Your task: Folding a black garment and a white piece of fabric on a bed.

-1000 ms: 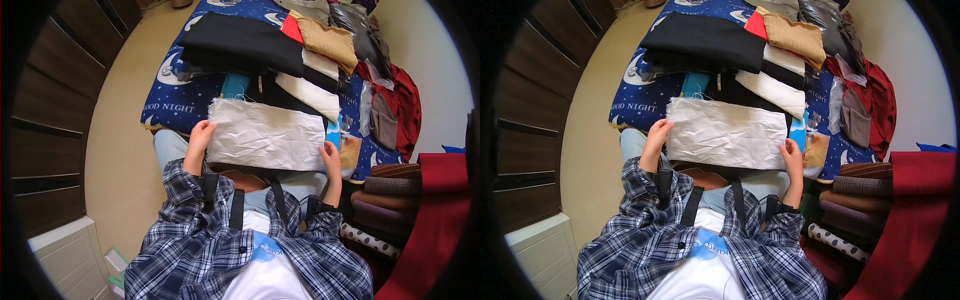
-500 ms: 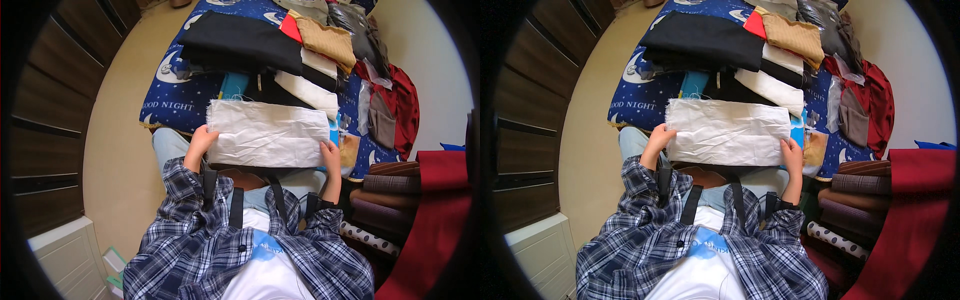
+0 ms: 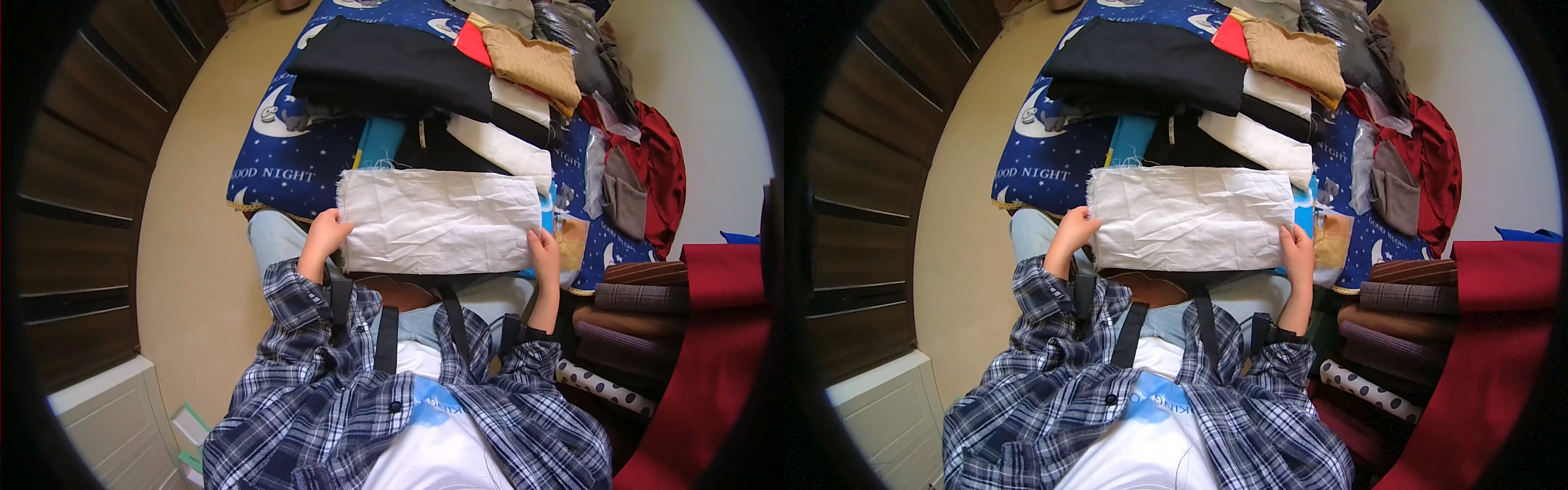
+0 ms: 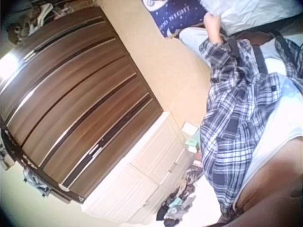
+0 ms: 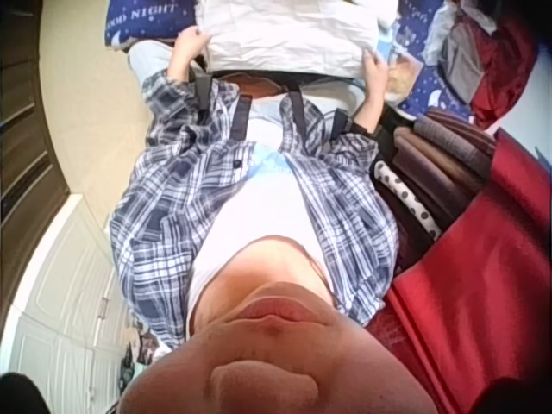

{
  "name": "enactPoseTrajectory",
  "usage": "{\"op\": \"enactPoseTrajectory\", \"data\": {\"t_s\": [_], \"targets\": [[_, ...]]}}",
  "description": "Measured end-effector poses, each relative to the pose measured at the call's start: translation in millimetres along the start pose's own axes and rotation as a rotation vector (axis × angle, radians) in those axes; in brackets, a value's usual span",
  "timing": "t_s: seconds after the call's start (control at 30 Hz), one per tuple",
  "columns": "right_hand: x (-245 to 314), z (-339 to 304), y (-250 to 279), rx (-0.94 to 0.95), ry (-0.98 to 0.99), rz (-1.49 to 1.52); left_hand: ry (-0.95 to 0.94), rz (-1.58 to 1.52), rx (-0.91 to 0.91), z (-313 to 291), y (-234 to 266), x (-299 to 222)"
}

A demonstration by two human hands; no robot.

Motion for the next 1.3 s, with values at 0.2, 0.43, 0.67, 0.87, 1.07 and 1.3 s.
{"op": "enactPoseTrajectory", "data": {"t_s": [0.2, 0.43, 0.67, 0.87, 1.07, 1.3], "targets": [[5, 2, -7, 0.030, -0.010, 0.181, -0.042, -0.236, 0.121, -1, -5, -7], [84, 55, 26, -0.002, 0.225, 0.148, -0.148, -0.347, 0.282, 5, 13, -94], [164, 90, 106, 0.013, 0.503, 0.886, -0.698, -0.773, 0.064, 0, 109, -213], [111, 49, 103, -0.113, 0.451, 0.685, -0.657, -0.599, -0.175, -32, 120, -175], [36, -2, 67, -0.007, 0.291, 0.023, -0.438, -0.231, 0.137, -31, 55, -63], [-20, -36, 39, 0.370, -0.063, -0.155, -0.270, -0.094, 0.239, -53, 22, -21]]}}
Point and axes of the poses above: each hand's wrist, its own z-axis towards the middle knuckle, its own y-axis out of the back of the hand, x = y × z, the point moved 5 cm from there along z, towards the middle knuckle, and after that the axes turned 13 degrees about -x, right-handed, at the moved point
